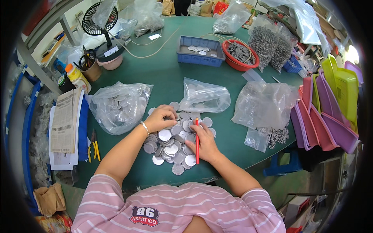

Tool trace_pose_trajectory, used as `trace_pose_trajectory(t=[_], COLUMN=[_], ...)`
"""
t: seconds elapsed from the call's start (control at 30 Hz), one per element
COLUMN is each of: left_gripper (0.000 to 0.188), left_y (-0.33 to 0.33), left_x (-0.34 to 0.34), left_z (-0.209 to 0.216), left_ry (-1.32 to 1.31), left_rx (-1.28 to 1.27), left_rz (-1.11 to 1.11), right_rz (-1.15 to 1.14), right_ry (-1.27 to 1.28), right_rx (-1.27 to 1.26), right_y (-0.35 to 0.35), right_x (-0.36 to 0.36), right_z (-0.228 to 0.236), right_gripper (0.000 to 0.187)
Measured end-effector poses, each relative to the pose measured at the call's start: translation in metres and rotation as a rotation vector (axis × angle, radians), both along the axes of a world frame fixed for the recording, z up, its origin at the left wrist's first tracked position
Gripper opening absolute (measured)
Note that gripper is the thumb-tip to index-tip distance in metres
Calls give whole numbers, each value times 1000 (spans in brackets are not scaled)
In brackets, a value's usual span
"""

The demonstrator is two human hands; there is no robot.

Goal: The person holds metal discs one by one, marking each with a red pen before returning them to a pile on the workstation.

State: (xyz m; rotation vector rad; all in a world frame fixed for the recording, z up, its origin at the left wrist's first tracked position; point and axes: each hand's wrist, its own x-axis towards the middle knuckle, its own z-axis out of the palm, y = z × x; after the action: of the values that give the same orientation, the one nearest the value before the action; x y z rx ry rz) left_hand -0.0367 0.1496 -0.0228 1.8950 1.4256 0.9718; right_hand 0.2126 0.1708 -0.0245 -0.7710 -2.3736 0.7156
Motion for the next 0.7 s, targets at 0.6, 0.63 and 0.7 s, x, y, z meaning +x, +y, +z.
trace_pose_trajectory(t=[0.6,0.63,0.7], left_gripper=[32,34,25], left_y=[46,47,48], left_x=[2,7,9], left_z=[-17,-15,-18], left_ry=[346,459,334], left_rx=[41,36,-21], left_rz=[285,271,184], right_rz=[-66,-72,-59], right_ry=[230,149,-20], right_rx=[260,323,474], right_y=[43,50,68], right_x=[-4,-8,-13], right_z=[16,22,23], right_gripper=[32,34,36])
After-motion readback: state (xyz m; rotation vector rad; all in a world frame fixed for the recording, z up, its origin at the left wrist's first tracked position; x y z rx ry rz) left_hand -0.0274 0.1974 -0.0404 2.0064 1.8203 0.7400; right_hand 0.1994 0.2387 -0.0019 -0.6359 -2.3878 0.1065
